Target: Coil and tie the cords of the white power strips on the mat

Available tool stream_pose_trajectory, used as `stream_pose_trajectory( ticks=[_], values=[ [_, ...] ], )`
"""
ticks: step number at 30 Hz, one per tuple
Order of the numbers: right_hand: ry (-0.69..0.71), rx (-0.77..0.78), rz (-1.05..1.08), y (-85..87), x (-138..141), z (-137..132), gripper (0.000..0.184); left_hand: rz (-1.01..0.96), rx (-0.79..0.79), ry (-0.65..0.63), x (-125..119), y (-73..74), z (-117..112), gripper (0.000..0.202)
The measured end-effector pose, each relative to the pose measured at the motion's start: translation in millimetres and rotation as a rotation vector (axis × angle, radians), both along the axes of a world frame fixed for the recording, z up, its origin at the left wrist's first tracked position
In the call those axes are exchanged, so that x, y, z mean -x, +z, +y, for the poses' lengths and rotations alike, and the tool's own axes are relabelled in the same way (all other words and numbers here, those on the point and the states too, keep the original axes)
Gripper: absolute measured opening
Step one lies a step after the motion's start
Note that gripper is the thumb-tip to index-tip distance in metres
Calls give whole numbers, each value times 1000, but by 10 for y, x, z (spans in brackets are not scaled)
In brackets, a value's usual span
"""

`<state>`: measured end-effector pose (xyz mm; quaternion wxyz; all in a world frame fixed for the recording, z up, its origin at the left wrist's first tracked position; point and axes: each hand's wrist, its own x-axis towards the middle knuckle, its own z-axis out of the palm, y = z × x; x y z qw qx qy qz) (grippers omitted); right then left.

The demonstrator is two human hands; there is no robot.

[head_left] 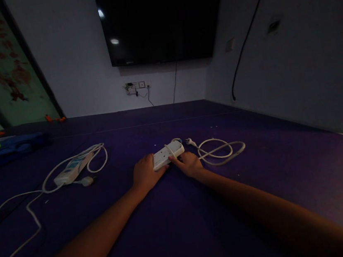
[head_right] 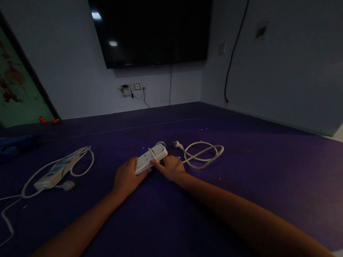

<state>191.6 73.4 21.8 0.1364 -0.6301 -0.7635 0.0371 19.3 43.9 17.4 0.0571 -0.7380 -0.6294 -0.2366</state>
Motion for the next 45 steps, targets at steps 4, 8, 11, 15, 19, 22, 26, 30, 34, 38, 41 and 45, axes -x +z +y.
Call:
stream_pose_trajectory(
  ticks=[4,8,11,15,19,22,26,30,34,38,41,45],
  values=[
    [-9,15,-14,15,8,-8,69,9,-8,-6,10,-10,13,52],
    [-13,8,-5,7,9,1,69,25,-36,-13,19,-31,28,53],
    [-10,6,4,-8,4,17,70,29,-52,-23,22,-39,31,53],
    [0,7,4,-22,-2,30,70,26,-62,-30,27,-46,29,53],
    [0,0,-3,-25,-6,24,69,25,-56,-24,22,-40,22,54],
    [13,-9,2,-24,-9,17,69,12,-43,-21,8,-17,8,53],
    [5,-18,-10,-32,-10,15,69,5,-9,-11,-7,12,-13,52],
    [1,-28,-12,-50,-15,25,67,0,-21,-15,-7,6,-14,50],
    [25,-41,18,-62,-26,39,65,-6,-26,-20,-6,-8,-4,50],
    [42,-34,18,-71,-34,52,66,-14,-17,-24,-6,-6,-4,49],
    [38,-39,18,-79,-36,57,67,-14,-19,-23,-7,-6,-4,49],
    [40,-42,19,-81,-34,54,66,-6,-35,-23,-7,-16,3,49]
  ],
)
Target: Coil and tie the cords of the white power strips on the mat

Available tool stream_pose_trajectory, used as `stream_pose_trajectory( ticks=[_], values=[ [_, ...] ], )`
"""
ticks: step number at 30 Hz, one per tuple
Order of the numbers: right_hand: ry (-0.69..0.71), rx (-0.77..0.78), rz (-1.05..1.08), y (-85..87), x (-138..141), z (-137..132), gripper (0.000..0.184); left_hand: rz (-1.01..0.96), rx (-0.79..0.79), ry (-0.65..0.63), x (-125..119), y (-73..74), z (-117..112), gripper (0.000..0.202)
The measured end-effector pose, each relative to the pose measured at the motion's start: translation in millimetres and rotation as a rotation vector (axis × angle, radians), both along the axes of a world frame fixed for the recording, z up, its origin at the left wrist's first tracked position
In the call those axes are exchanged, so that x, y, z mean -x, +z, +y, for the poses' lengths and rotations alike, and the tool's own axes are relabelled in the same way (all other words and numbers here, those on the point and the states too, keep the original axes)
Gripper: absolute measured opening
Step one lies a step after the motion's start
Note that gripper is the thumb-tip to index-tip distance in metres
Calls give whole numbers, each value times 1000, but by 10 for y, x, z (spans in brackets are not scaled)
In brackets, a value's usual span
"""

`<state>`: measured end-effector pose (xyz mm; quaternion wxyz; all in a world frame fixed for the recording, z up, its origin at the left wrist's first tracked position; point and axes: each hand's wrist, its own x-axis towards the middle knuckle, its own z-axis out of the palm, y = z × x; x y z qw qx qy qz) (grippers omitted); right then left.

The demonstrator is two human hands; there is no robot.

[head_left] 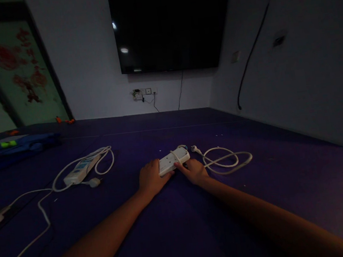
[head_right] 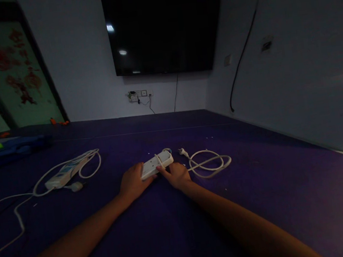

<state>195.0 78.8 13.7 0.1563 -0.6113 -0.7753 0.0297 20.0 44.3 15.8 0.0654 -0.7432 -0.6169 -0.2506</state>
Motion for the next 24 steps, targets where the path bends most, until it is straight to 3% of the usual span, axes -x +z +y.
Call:
stream_pose_trajectory(
  ticks=[24],
  values=[
    [-8,-17,-4,9,3,-6,65,-8,9,-4,10,-14,14,50]
  ],
)
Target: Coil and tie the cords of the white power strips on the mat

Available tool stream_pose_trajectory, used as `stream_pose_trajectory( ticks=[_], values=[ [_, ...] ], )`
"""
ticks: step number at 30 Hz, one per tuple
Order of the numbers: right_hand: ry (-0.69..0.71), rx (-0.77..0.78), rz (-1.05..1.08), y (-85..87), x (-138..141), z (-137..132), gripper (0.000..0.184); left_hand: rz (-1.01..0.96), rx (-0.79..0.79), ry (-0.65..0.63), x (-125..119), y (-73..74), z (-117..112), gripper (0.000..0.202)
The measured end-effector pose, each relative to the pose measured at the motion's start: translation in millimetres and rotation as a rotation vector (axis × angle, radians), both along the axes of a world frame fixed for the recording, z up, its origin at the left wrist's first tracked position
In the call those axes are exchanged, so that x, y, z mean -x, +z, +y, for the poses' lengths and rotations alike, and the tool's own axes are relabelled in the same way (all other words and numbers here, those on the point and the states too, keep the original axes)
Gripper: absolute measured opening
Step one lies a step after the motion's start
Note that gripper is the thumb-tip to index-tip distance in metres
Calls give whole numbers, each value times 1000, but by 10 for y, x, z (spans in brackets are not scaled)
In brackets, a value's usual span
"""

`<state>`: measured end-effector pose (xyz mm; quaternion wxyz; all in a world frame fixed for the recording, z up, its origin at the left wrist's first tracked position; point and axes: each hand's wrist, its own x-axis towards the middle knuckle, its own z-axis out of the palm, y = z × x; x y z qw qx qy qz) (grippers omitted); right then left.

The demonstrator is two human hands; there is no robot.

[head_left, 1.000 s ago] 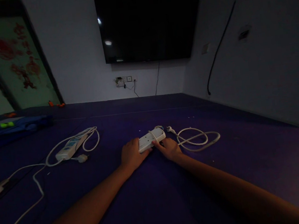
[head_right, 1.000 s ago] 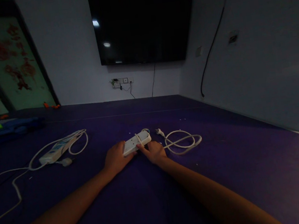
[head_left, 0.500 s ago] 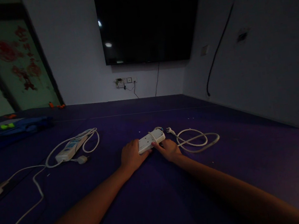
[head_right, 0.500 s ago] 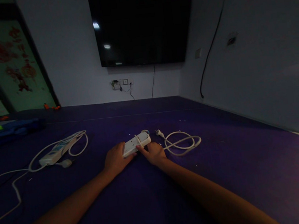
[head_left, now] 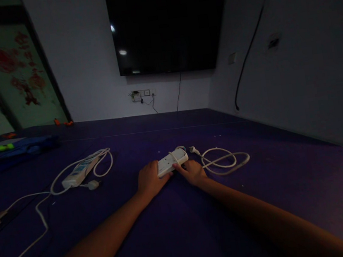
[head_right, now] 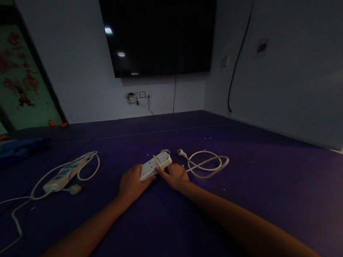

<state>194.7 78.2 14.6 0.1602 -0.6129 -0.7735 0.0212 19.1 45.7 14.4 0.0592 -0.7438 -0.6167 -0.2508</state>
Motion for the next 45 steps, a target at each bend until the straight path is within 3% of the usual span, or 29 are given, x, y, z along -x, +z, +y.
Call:
stream_pose_trajectory(
  ticks=[11,45],
  values=[
    [-12,23,-23,60,25,-43,65,-7,17,10,-1,34,-29,47],
    [-16,16,-30,11,28,2,72,17,7,10,16,26,-15,51]
  ],
)
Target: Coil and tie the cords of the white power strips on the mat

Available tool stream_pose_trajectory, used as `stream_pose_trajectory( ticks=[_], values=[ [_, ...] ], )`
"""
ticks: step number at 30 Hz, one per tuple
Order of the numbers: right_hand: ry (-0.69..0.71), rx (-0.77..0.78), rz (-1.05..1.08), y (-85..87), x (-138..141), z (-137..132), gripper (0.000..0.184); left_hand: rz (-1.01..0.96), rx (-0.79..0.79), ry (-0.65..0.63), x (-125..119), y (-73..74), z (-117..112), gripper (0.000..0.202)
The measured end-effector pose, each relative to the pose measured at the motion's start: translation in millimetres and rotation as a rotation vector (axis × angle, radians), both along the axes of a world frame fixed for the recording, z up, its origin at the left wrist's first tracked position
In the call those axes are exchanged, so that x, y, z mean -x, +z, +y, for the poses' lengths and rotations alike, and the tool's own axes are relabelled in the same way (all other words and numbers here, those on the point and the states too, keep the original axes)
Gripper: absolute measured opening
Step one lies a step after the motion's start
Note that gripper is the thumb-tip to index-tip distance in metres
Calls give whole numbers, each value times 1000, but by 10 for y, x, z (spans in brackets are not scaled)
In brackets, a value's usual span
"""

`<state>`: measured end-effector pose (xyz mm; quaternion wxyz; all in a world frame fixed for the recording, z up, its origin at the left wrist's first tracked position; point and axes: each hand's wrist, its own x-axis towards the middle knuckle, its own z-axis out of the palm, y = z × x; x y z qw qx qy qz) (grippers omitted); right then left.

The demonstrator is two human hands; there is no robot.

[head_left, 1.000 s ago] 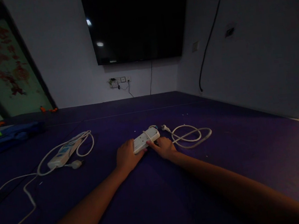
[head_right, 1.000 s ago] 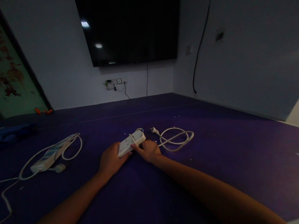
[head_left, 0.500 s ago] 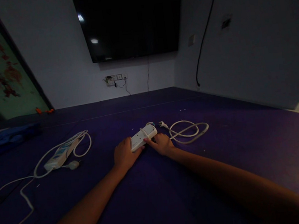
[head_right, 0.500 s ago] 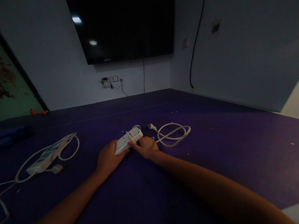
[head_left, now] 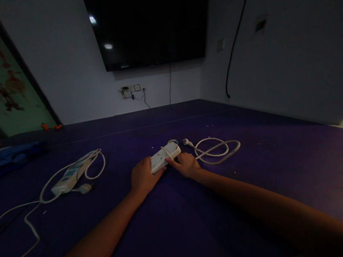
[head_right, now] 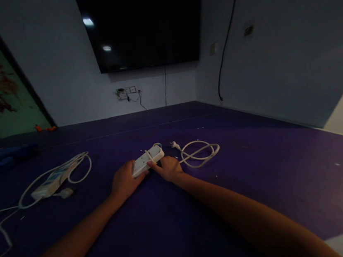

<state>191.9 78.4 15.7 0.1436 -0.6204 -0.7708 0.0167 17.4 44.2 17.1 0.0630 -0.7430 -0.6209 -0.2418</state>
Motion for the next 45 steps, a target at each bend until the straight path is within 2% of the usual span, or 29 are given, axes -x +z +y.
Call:
stream_pose_trajectory(
  ticks=[17,24,45],
  values=[
    [-14,26,0,78,16,-61,70,16,8,-1,6,-3,11,50],
    [-13,20,10,55,12,-47,72,24,-26,-14,20,-41,32,53],
    [-10,10,-23,44,3,-33,70,14,-21,-3,-7,-6,2,50]
  ],
)
